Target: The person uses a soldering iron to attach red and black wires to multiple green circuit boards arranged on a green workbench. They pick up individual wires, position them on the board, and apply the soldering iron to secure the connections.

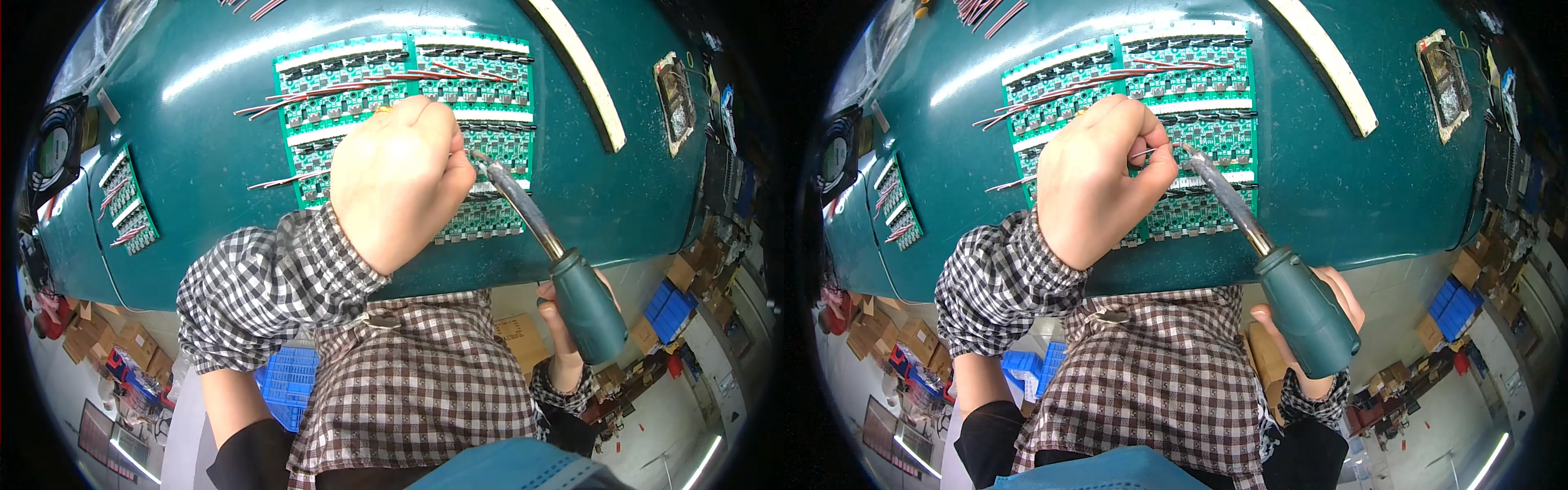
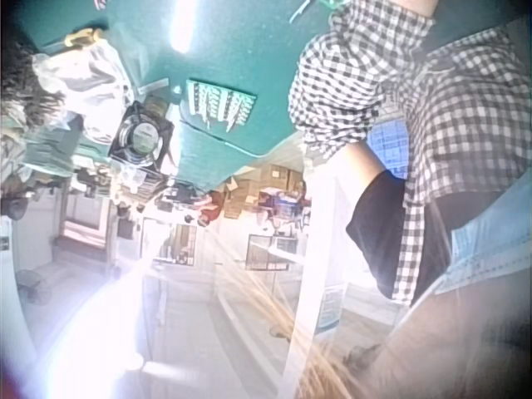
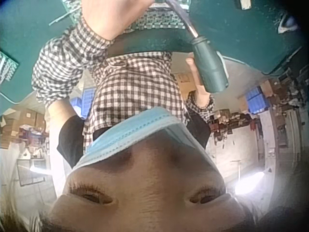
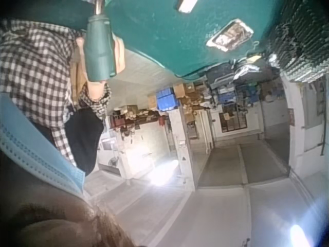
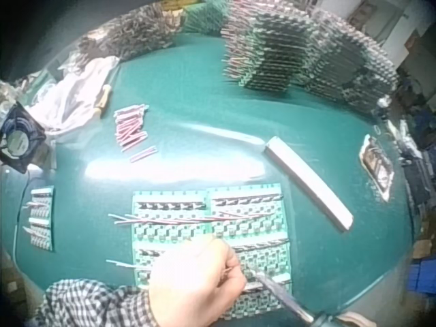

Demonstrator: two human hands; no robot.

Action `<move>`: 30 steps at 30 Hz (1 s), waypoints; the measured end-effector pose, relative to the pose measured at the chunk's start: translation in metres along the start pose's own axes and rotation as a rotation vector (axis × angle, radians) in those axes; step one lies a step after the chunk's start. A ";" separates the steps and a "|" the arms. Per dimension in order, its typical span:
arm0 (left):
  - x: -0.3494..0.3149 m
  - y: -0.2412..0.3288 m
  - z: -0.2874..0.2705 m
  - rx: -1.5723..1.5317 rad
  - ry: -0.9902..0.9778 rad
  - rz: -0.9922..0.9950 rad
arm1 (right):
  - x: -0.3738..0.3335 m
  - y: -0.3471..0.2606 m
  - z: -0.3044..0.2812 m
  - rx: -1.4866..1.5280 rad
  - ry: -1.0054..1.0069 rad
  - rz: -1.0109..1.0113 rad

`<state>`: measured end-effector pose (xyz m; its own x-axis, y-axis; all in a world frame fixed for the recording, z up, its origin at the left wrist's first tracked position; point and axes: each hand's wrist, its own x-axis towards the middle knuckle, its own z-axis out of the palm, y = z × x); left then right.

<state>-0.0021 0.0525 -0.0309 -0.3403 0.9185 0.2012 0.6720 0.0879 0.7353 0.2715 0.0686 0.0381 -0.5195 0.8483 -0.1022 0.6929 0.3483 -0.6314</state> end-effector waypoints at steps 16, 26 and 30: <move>0.001 0.001 -0.002 -0.015 -0.007 -0.001 | -0.004 0.004 -0.007 0.158 0.006 0.087; -0.001 -0.002 -0.003 0.019 -0.025 0.028 | -0.006 -0.003 0.000 0.421 0.027 0.264; -0.001 -0.001 -0.003 0.041 -0.022 0.033 | -0.005 -0.001 -0.002 0.398 -0.001 0.238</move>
<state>-0.0042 0.0506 -0.0302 -0.3029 0.9295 0.2106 0.7094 0.0724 0.7011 0.2744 0.0646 0.0409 -0.3702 0.8855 -0.2808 0.5474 -0.0363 -0.8361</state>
